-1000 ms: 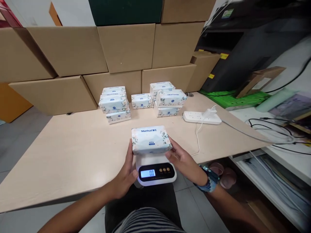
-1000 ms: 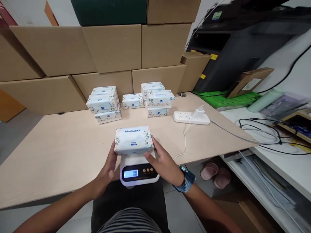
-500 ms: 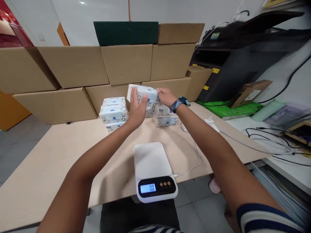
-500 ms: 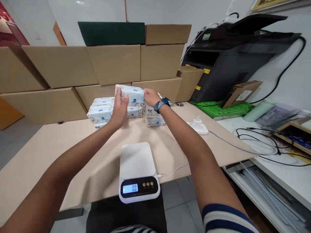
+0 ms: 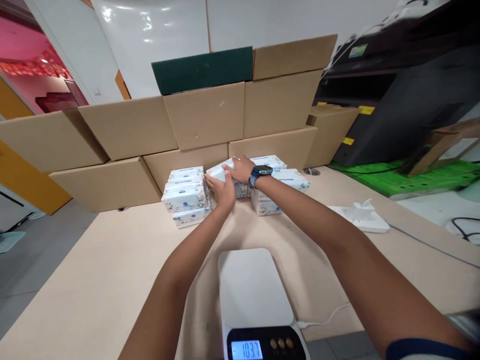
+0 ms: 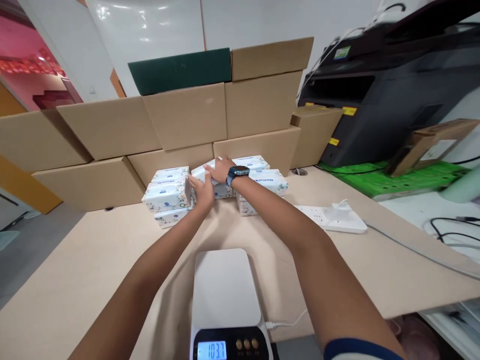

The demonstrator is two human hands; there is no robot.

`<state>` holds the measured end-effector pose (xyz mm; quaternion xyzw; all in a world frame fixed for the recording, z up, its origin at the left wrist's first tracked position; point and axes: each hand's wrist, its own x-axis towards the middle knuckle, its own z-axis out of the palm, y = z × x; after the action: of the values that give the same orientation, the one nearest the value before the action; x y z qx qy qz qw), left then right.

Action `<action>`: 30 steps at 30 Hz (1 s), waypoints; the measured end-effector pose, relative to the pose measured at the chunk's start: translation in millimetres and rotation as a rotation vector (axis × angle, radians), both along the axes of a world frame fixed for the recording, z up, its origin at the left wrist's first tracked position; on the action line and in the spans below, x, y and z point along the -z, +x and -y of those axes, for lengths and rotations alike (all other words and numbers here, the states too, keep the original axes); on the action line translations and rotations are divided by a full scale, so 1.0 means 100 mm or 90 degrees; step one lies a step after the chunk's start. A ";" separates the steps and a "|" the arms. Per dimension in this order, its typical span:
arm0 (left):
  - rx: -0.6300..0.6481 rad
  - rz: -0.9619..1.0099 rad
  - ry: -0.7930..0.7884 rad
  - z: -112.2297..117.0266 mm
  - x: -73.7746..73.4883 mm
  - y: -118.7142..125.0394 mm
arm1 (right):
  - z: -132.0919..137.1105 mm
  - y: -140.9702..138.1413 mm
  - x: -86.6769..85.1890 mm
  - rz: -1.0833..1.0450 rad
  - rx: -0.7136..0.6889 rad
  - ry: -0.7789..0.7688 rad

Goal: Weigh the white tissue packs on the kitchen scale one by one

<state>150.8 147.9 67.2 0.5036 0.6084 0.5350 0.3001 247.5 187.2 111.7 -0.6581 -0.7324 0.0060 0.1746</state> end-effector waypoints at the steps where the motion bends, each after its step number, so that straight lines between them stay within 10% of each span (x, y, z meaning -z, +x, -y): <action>1: -0.018 -0.013 -0.014 -0.02 0.02 0.02 | 0.01 0.00 0.02 0.027 -0.007 -0.009; 11: -0.003 -0.086 -0.051 -0.30 -0.05 0.14 | 0.11 0.00 0.20 0.204 -0.022 0.003; 16: 0.144 0.016 -0.093 0.38 -0.11 0.06 | 0.08 -0.01 0.29 0.219 -0.028 0.026; 22: 0.406 -0.080 0.094 1.50 0.19 -0.72 | 0.35 -0.06 0.22 0.178 -0.054 0.103; 26: 0.326 -0.140 0.157 1.56 0.53 -1.46 | 0.97 0.09 0.30 0.013 -0.197 0.291; 30: 0.263 -0.150 0.070 1.55 0.94 -1.85 | 1.64 0.38 0.80 -0.224 -0.240 0.398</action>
<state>-34.4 -6.6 -26.5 0.6919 0.4929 0.4322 0.3025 285.5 23.7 31.5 -0.4167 -0.7658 -0.0727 0.4844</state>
